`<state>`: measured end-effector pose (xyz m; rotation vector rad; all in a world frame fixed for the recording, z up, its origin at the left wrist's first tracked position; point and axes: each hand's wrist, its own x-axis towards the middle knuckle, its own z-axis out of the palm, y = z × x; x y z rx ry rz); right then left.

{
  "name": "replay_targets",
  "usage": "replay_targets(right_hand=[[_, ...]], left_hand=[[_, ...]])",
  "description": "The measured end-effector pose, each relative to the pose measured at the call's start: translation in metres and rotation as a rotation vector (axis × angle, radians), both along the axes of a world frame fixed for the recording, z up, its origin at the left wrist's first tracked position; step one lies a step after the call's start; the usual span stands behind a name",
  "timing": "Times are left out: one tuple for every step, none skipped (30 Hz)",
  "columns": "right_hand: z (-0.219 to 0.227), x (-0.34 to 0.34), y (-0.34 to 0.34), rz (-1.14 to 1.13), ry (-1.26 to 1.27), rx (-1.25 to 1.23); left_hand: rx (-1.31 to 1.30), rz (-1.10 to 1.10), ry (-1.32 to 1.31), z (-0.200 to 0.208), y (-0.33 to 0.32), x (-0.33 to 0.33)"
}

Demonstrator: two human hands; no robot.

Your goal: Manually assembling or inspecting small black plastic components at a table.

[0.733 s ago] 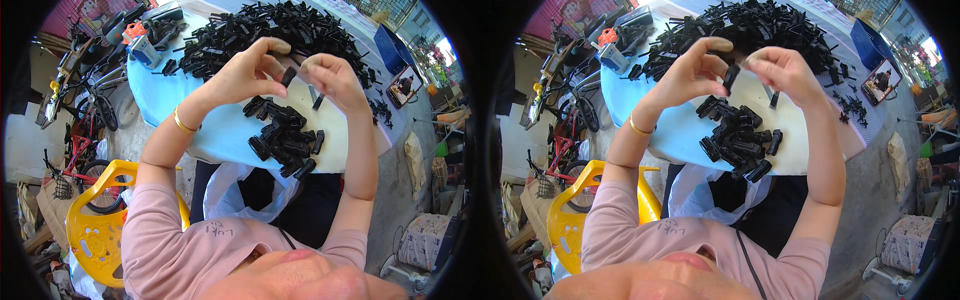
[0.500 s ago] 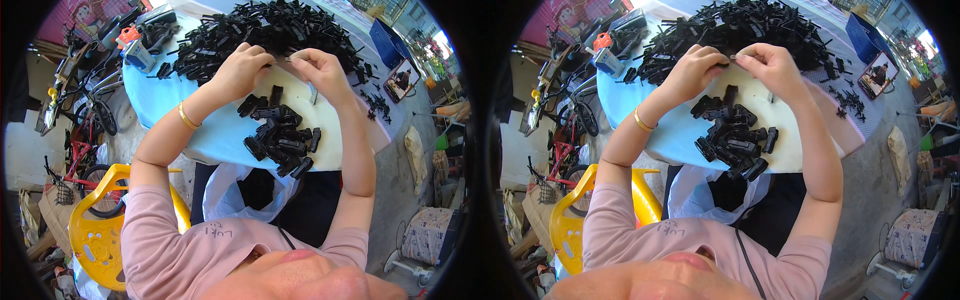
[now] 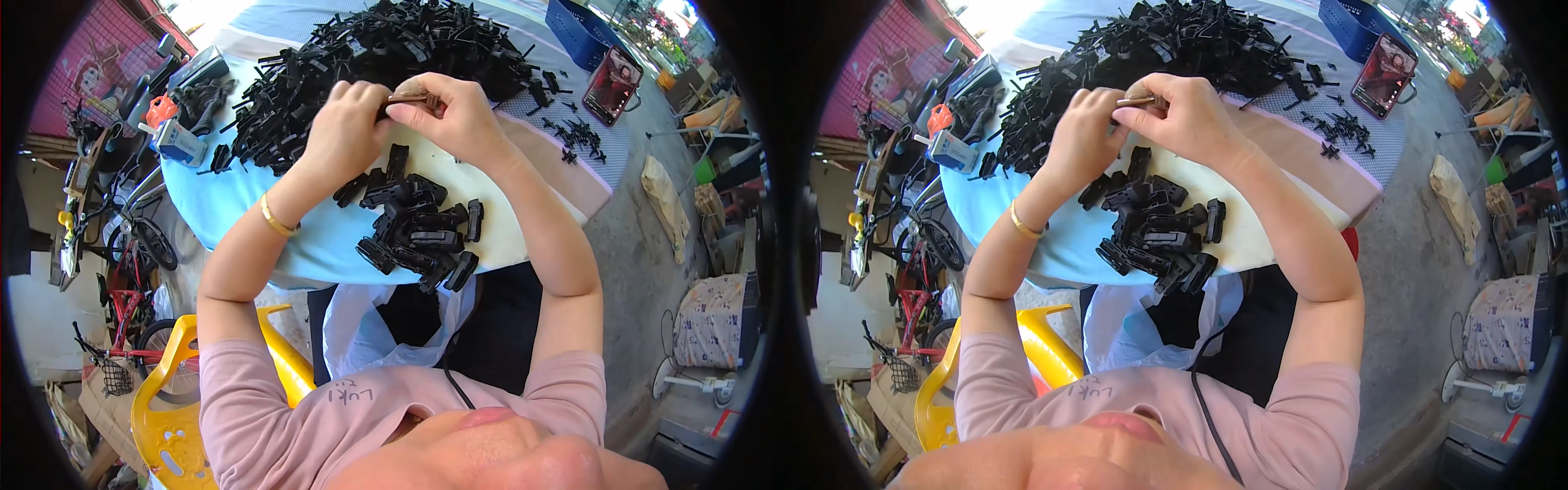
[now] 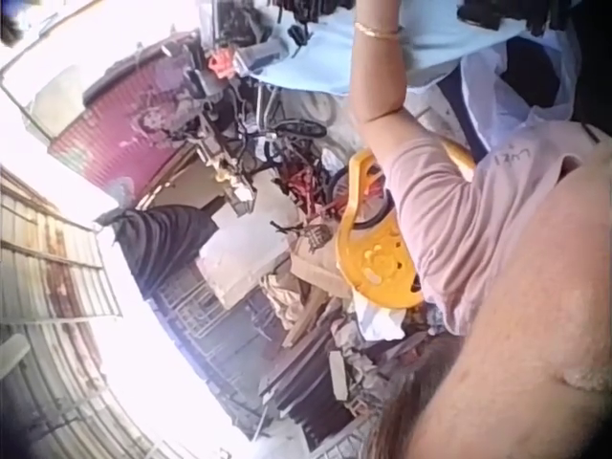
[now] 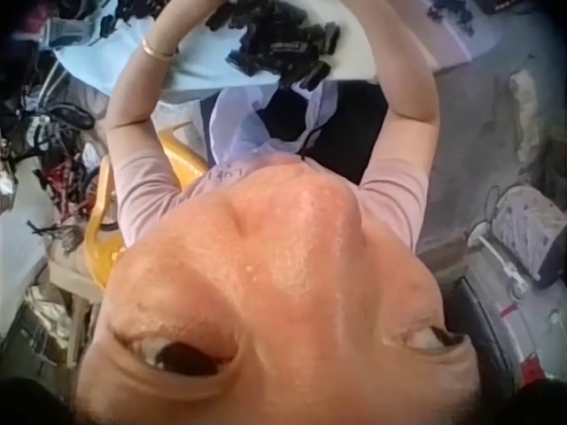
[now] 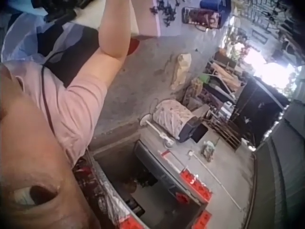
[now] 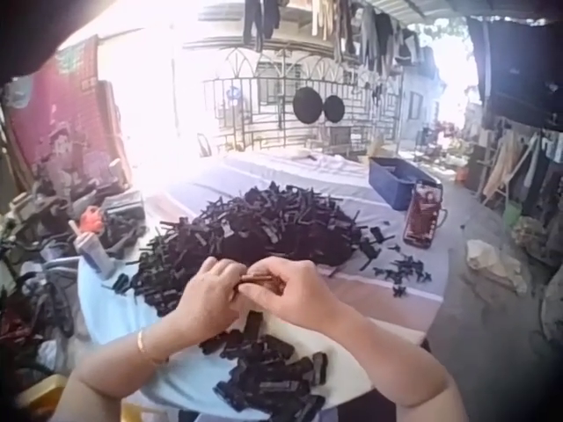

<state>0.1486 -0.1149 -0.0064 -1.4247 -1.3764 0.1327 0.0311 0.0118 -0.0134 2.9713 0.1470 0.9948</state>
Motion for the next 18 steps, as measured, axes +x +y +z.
replay_targets(right_hand=[[0.003,-0.003,-0.002,-0.002,0.002,-0.001],[0.009,-0.007,-0.005,0.025,-0.021,-0.001],[0.013,-0.011,-0.008,0.054,-0.044,-0.001],[0.016,-0.015,-0.008,0.075,-0.103,0.058],[0.014,-0.018,-0.006,0.074,-0.104,0.057],[0.010,-0.021,-0.003,0.051,-0.159,0.122],[0.006,-0.023,-0.001,0.027,-0.213,0.187],[0.004,-0.021,0.001,-0.002,-0.340,0.236],[0.003,-0.020,0.002,-0.003,-0.341,0.235],[0.003,-0.020,0.002,-0.020,-0.336,0.264],[0.003,-0.020,0.002,-0.037,-0.332,0.294],[0.003,-0.020,0.002,-0.036,-0.333,0.293],[0.004,-0.019,0.002,-0.047,-0.338,0.323],[0.004,-0.019,0.002,-0.058,-0.343,0.354],[0.005,-0.018,0.001,-0.060,-0.343,0.352],[0.008,-0.018,0.000,-0.080,-0.400,0.376],[0.009,-0.018,-0.001,-0.100,-0.457,0.401],[0.010,-0.018,0.000,-0.097,-0.454,0.402]], left_hand=[[-0.155,-0.088,-0.106,0.006,-0.001,-0.003],[-0.297,-0.098,-0.198,0.009,0.002,-0.002],[-0.478,-0.021,-0.186,0.015,0.001,-0.005],[-0.679,-0.084,-0.252,0.014,0.004,-0.003],[-0.880,-0.148,-0.317,0.011,0.009,-0.002],[-0.978,-0.213,-0.321,0.010,0.012,-0.004],[-0.979,-0.215,-0.321,0.009,0.012,-0.004],[-1.037,-0.268,-0.324,0.008,0.011,-0.004],[-1.094,-0.321,-0.326,0.007,0.011,-0.004],[-1.095,-0.322,-0.327,0.008,0.011,-0.004],[-1.084,-0.383,-0.338,0.009,0.011,-0.005],[-1.073,-0.443,-0.349,0.010,0.011,-0.005],[-1.075,-0.445,-0.348,0.013,0.010,-0.006],[-0.867,-0.404,-0.332,0.016,0.008,-0.008],[-0.660,-0.362,-0.314,0.018,0.006,-0.009],[-0.659,-0.358,-0.314,0.018,0.008,-0.009],[-0.685,-0.416,-0.282,0.018,0.010,-0.008],[-0.710,-0.473,-0.249,0.018,0.011,-0.008]])
